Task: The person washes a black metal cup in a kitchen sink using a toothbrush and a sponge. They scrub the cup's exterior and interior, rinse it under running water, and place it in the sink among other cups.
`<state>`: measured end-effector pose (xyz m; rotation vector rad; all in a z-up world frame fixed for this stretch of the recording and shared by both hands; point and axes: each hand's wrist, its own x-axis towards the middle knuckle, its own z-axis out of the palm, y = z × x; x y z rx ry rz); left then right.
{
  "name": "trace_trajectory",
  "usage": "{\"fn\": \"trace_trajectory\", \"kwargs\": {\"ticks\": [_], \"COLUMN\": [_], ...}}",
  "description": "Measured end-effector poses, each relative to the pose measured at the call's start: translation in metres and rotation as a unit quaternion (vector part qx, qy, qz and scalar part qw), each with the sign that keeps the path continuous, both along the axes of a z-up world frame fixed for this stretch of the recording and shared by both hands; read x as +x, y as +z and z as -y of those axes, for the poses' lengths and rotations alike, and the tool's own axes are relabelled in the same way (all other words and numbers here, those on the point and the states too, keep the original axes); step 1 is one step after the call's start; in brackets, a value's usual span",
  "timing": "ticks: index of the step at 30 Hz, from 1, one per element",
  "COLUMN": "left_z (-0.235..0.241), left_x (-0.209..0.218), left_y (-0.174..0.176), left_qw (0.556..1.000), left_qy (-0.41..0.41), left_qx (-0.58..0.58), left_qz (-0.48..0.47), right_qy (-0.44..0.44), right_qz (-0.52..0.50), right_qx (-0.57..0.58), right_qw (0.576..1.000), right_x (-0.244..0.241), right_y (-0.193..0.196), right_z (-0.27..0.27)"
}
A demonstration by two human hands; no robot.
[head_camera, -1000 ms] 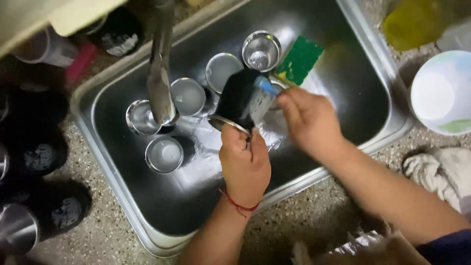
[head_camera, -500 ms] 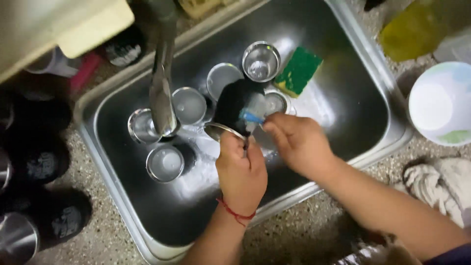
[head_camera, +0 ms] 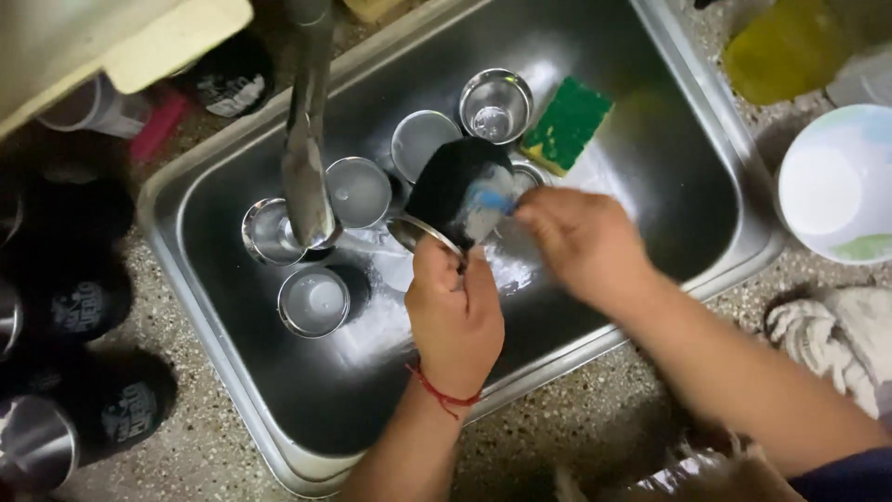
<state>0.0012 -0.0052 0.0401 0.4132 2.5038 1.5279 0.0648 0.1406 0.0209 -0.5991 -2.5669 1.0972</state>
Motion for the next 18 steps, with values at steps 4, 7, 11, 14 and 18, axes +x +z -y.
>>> {"fn": "trace_trajectory", "kwargs": {"ticks": [4,7,11,14,18], "left_z": [0.000,0.000,-0.001,0.011,0.008], "left_x": [0.000,0.001,0.001,-0.015,-0.033], "left_y": [-0.001,-0.001,0.008,-0.004,0.006], "left_qw": [1.000,1.000,0.998,0.995,0.989], "left_qy": [0.002,-0.013,-0.027,-0.044,-0.044], "left_qx": [0.013,0.027,0.049,0.080,0.044], "left_qz": [-0.009,0.001,0.003,-0.030,-0.137], "right_qy": [-0.004,-0.010,0.018,0.025,0.064], "right_qz": [-0.003,-0.017,-0.046,-0.040,-0.008], "right_qx": [-0.024,-0.042,-0.028,-0.019,0.045], "right_qw": [1.000,0.999,0.998,0.999,0.997], "right_x": [-0.001,0.002,-0.002,0.001,0.005], "right_y": [0.001,0.002,0.013,0.013,0.015], "right_z": [-0.008,-0.012,0.000,-0.009,-0.021]}}
